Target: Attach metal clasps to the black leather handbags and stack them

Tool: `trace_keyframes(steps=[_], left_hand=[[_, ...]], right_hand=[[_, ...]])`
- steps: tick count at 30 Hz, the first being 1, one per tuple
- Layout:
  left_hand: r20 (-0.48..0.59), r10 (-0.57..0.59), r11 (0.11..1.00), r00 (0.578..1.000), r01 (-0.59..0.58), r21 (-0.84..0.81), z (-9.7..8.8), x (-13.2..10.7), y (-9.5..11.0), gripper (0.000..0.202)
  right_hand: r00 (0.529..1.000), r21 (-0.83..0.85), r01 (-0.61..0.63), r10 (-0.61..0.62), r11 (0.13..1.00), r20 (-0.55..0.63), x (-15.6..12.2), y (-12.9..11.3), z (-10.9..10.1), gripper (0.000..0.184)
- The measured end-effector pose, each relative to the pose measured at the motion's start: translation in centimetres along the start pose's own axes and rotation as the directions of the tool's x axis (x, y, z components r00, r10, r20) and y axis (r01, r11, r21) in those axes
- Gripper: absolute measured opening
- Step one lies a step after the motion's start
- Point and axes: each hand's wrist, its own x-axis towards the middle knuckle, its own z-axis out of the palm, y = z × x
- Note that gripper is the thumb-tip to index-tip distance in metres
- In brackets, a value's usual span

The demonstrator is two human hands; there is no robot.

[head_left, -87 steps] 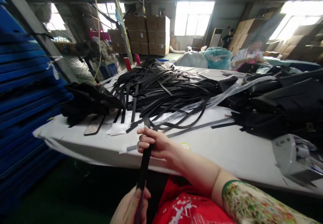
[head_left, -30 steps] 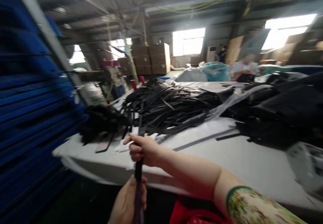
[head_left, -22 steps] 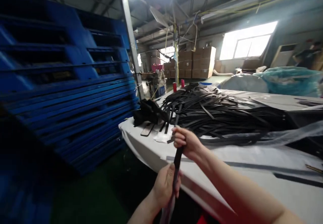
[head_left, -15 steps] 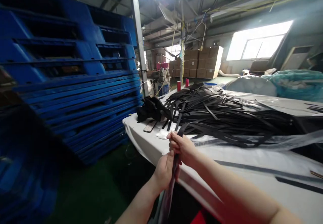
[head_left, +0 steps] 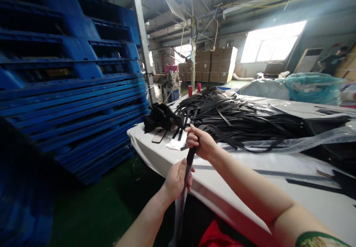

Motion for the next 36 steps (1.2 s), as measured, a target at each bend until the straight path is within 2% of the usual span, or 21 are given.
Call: trace_keyframes(steps=[2, 4, 6, 9, 11, 14, 17, 19, 22, 25, 28, 32, 34, 36], left_hand=[[0.002, -0.019, 1.0, 1.0, 0.019, 0.011, 0.2, -0.3, -0.7, 0.059], [-0.013, 0.002, 0.999, 1.0, -0.002, 0.037, 0.3, -0.5, -1.0, 0.059], [-0.032, 0.045, 0.998, 0.998, -0.043, 0.056, 0.3, -0.4, -0.6, 0.059], [-0.059, 0.117, 0.99, 0.991, -0.111, 0.09, 0.0, -0.1, 1.1, 0.059], [-0.065, 0.142, 0.984, 0.988, -0.134, 0.118, -0.1, 0.2, 2.6, 0.058], [-0.017, 0.124, 0.984, 0.992, -0.121, 0.13, 0.1, 0.9, 5.3, 0.055], [0.031, 0.168, 0.983, 0.985, -0.17, 0.072, 0.5, 1.8, 8.9, 0.056], [0.041, 0.242, 0.97, 0.969, -0.243, 0.021, 0.8, 2.2, 11.6, 0.059], [0.043, 0.332, 0.943, 0.942, -0.332, -0.022, 1.3, 2.6, 15.1, 0.06], [0.027, 0.381, 0.924, 0.924, -0.38, -0.035, 1.9, 2.9, 16.9, 0.061], [-0.012, 0.377, 0.919, 0.926, -0.375, -0.122, 2.6, 3.4, 17.0, 0.064], [0.075, 0.374, 0.892, 0.924, -0.337, -0.303, 3.2, 3.8, 14.6, 0.072], [0.07, 0.422, 0.884, 0.904, -0.393, -0.255, 3.3, 3.9, 12.5, 0.07], [0.033, 0.46, 0.882, 0.887, -0.452, -0.133, 3.5, 4.0, 10.5, 0.061]], right_hand=[[0.996, 0.061, 0.054, -0.05, 0.997, -0.068, 0.8, -1.7, -0.9, 0.022], [0.99, 0.025, 0.112, -0.109, 0.993, -0.091, 1.1, -2.5, -1.4, 0.024], [0.99, -0.035, 0.132, -0.133, 0.991, -0.048, 1.0, -2.1, -1.1, 0.026], [0.992, -0.056, 0.129, -0.128, 0.99, 0.017, 0.6, -1.4, 0.5, 0.028], [0.99, -0.041, 0.138, -0.136, 0.99, 0.041, 0.4, -2.2, 2.0, 0.027], [0.988, -0.03, 0.114, -0.11, 0.993, 0.112, 0.5, -5.3, 4.5, 0.023], [0.976, -0.124, 0.092, -0.065, 0.988, 0.208, 0.5, -8.6, 7.5, 0.02], [0.965, -0.206, 0.152, -0.1, 0.967, 0.244, 0.5, -10.0, 9.5, 0.023], [0.94, -0.276, 0.267, -0.185, 0.923, 0.287, 0.2, -10.7, 11.7, 0.03], [0.931, -0.337, 0.305, -0.205, 0.891, 0.301, -0.3, -10.8, 13.0, 0.034], [0.944, -0.374, 0.293, -0.205, 0.88, 0.257, -0.8, -11.2, 13.6, 0.036], [0.943, -0.34, 0.311, -0.242, 0.887, 0.229, -0.9, -12.9, 13.6, 0.034], [0.932, -0.329, 0.343, -0.276, 0.88, 0.235, -0.9, -13.7, 13.3, 0.033], [0.923, -0.341, 0.372, -0.307, 0.863, 0.231, -0.9, -14.2, 13.0, 0.032]])
